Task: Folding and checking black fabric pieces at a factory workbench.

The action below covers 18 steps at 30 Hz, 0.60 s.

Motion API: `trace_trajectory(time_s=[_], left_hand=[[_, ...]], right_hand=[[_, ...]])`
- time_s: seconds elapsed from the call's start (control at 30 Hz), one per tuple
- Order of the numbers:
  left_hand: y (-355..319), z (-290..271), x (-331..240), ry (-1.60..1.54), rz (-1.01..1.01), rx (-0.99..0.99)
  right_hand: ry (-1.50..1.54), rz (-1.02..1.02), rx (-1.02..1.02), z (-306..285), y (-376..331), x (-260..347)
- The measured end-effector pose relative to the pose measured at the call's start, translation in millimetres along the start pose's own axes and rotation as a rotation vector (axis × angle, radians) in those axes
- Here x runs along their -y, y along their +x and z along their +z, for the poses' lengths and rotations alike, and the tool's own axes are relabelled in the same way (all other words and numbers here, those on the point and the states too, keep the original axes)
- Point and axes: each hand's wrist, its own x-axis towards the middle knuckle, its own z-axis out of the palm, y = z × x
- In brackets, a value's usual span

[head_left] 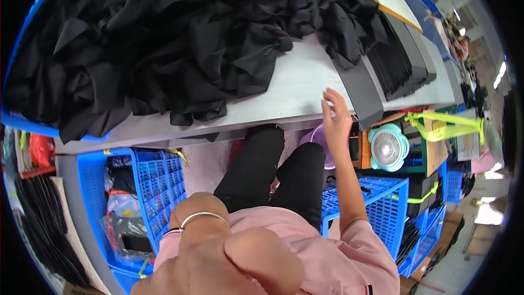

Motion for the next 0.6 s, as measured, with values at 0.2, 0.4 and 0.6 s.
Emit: trace_trajectory(time_s=[0.2, 0.4, 0.6], left_hand=[[1, -52, -12, 0.116, -0.021, -0.054], [-6, -76, -28, 0.171, -0.075, -0.075], [-10, -106, -32, 0.191, -0.143, -0.07]], right_hand=[[0.028, -0.41, 0.068, 85, 56, 72], [-0.227, -0.434, 0.101, 135, 48, 73], [0.174, 0.065, -0.075, 96, 33, 40]])
